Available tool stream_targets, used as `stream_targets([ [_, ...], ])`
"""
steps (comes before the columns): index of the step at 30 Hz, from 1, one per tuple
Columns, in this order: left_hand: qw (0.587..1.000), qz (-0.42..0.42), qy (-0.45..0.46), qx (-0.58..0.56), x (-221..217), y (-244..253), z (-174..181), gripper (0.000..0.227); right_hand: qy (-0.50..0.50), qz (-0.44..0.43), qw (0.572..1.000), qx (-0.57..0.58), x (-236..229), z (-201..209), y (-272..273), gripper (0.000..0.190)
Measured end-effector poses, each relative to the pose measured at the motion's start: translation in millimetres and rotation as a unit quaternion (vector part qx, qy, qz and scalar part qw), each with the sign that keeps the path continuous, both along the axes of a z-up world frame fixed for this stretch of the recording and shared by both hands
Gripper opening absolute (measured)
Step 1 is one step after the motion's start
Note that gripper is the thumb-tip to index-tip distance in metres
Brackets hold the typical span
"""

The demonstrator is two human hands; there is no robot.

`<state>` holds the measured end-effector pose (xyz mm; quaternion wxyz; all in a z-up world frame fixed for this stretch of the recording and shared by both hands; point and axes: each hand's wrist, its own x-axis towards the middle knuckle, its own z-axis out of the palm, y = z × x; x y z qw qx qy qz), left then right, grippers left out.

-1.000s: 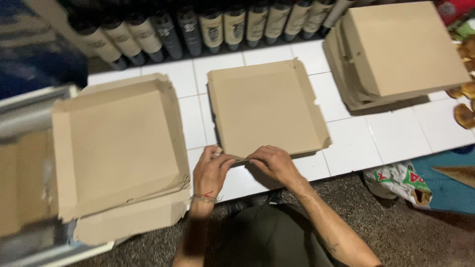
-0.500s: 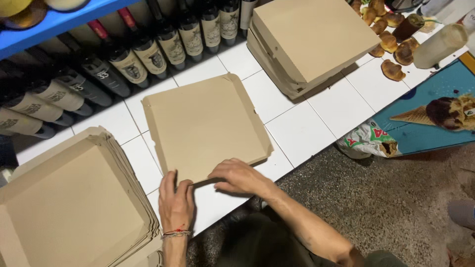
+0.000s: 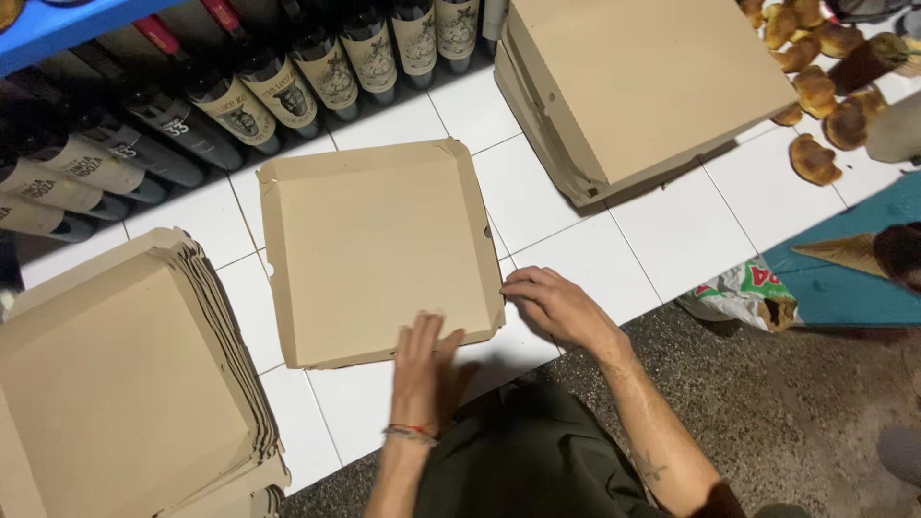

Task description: The person repeatedly picks up flat cardboard boxes from a stack, folds the side flaps to form a box shape, and places the assembled boxes into a stack. The person handles the boxes one at a time throughout the clip.

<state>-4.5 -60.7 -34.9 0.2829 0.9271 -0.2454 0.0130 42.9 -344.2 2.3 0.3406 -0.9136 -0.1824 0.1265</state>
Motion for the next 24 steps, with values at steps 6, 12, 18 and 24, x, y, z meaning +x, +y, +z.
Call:
stream_targets([
  [6, 0.994, 0.087, 0.056, 0.041, 5, -51, -44, 0.017, 0.026, 0.053, 0.998, -0.034, 24, 9, -3, 0.030],
  [12, 0.978, 0.164, 0.125, 0.026, 12, -58, 25, 0.015, -0.018, 0.098, 0.995, 0.026, 38, -9, -9, 0.019],
  [18, 0.967, 0.218, 0.134, -0.004, 17, -63, 52, 0.017, -0.003, 0.139, 0.976, 0.168, 57, -16, -7, 0.007],
  [24, 0.957, 0.249, 0.137, -0.063, 13, -80, 73, 0.016, 0.132, 0.136, 0.957, 0.218, 66, 7, -4, 0.012],
])
